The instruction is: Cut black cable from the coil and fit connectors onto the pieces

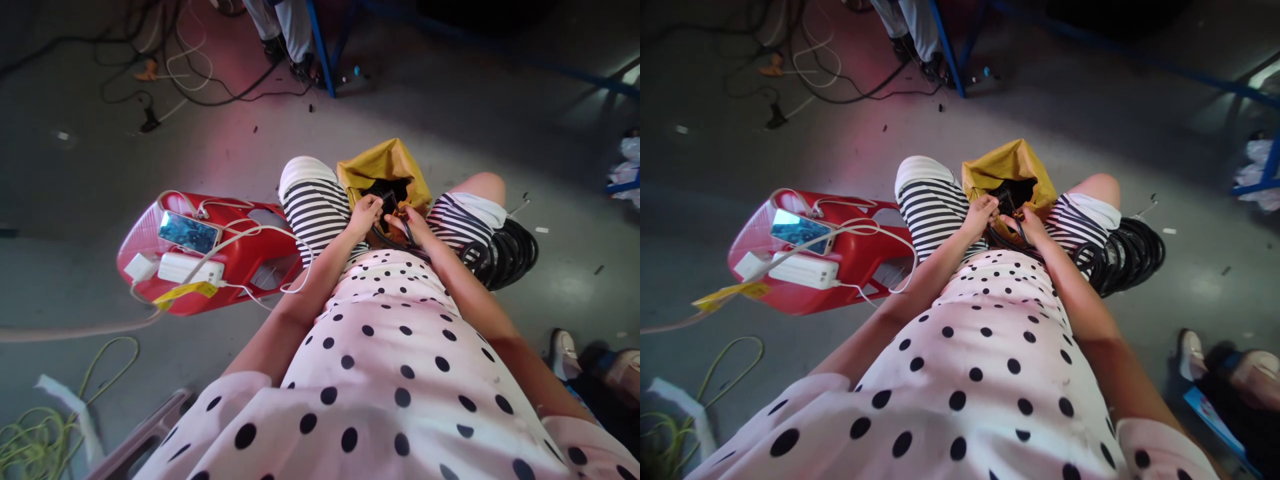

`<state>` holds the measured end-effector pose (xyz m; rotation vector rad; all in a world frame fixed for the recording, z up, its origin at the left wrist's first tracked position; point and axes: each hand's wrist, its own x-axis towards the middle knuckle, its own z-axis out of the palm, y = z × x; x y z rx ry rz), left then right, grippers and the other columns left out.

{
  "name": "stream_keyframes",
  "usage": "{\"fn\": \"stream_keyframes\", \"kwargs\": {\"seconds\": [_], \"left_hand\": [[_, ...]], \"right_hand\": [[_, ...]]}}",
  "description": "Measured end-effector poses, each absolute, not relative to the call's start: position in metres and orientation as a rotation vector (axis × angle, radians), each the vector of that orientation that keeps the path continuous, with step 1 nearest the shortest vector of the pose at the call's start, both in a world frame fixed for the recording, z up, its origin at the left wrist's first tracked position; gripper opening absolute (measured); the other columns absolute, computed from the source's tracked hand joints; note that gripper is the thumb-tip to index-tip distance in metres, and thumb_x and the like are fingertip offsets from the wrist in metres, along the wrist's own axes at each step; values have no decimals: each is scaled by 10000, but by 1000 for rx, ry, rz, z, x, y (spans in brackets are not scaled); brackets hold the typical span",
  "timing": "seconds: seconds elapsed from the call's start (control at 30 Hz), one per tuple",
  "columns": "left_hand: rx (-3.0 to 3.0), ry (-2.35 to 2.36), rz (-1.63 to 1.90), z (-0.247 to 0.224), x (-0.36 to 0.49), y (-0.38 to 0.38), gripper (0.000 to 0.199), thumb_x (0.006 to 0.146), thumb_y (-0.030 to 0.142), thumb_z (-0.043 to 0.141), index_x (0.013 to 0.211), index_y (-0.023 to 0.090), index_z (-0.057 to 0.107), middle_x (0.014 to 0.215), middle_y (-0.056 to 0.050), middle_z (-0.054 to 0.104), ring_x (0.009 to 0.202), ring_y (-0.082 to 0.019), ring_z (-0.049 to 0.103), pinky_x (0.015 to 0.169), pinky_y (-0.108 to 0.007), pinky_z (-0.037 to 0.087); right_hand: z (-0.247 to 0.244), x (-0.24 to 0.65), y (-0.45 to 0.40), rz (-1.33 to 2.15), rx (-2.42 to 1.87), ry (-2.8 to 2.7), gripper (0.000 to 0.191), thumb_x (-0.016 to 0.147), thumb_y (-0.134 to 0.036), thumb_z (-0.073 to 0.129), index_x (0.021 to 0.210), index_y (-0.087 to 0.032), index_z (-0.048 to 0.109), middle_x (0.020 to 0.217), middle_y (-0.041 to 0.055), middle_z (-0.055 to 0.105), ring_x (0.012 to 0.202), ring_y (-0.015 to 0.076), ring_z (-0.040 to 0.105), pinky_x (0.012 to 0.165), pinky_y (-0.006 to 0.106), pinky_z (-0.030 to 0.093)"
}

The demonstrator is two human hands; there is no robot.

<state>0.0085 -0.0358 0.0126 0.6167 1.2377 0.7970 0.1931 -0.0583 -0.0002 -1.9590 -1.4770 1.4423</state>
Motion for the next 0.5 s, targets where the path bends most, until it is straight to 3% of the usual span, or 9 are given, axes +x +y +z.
{"fn": "stream_keyframes", "kwargs": {"seconds": [0.5], "left_hand": [[865, 1265, 706, -4, 3, -33, 245, 1122, 169, 743, 921, 216, 611, 609, 87, 529, 526, -86, 479, 553, -205, 410]], "right_hand": [[8, 182, -55, 1375, -2024, -1647, 619, 867, -772, 950, 1072, -264, 663, 1087, 99, 841, 993, 305, 775, 971, 423, 604]]}}
